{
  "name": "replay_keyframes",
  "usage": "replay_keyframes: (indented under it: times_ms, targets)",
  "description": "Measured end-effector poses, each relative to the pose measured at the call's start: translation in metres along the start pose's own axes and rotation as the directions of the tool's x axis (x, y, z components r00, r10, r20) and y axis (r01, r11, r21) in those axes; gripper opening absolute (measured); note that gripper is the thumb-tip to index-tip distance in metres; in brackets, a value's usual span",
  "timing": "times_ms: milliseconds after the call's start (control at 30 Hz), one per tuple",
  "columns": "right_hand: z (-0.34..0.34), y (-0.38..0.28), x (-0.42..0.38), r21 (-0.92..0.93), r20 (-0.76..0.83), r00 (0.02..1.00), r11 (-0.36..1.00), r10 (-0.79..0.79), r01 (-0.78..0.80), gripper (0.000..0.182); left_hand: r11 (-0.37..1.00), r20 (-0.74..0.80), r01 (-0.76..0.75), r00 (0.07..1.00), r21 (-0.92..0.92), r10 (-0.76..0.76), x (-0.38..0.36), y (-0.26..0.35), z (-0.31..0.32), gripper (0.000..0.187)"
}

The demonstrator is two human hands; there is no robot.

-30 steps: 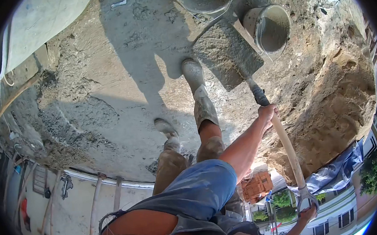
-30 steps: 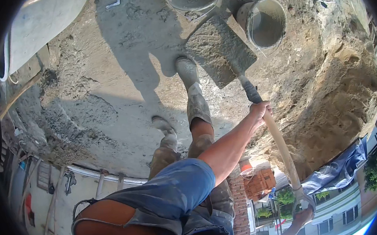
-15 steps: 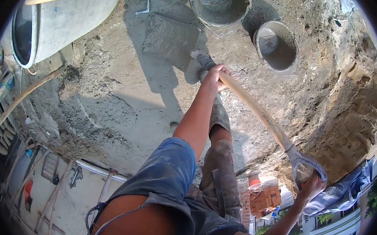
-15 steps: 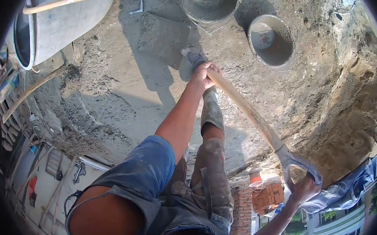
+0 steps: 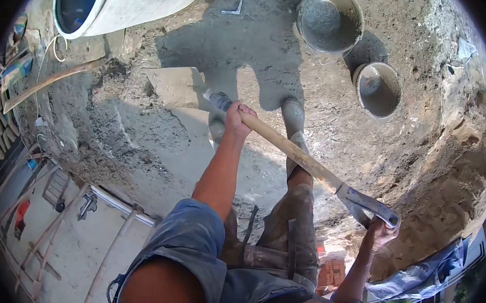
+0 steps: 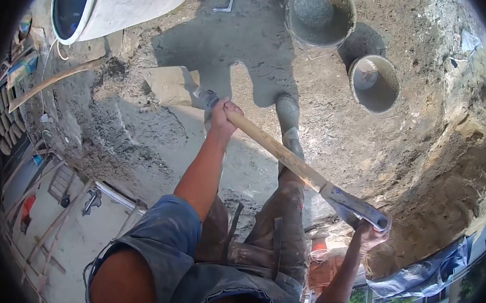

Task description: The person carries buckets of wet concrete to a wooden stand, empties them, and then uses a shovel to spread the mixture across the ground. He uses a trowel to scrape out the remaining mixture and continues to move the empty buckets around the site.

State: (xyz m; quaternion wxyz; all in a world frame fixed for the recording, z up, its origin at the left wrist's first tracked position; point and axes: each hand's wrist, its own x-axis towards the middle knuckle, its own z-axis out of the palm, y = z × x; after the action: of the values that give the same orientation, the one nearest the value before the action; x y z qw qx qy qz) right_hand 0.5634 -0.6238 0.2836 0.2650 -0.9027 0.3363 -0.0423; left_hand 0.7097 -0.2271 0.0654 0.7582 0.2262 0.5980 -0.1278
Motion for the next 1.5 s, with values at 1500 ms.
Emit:
replay_keyframes:
  times_ms: [1500]
  targets:
    - [0.021, -0.1, -0.067, 0.223, 0.134, 0.991, 0.973, 0.028, -0.058, 0.029, 0.871, 0.388, 0.062, 0.909, -0.487, 0.152, -0.036, 0.105, -0.07, 0.016]
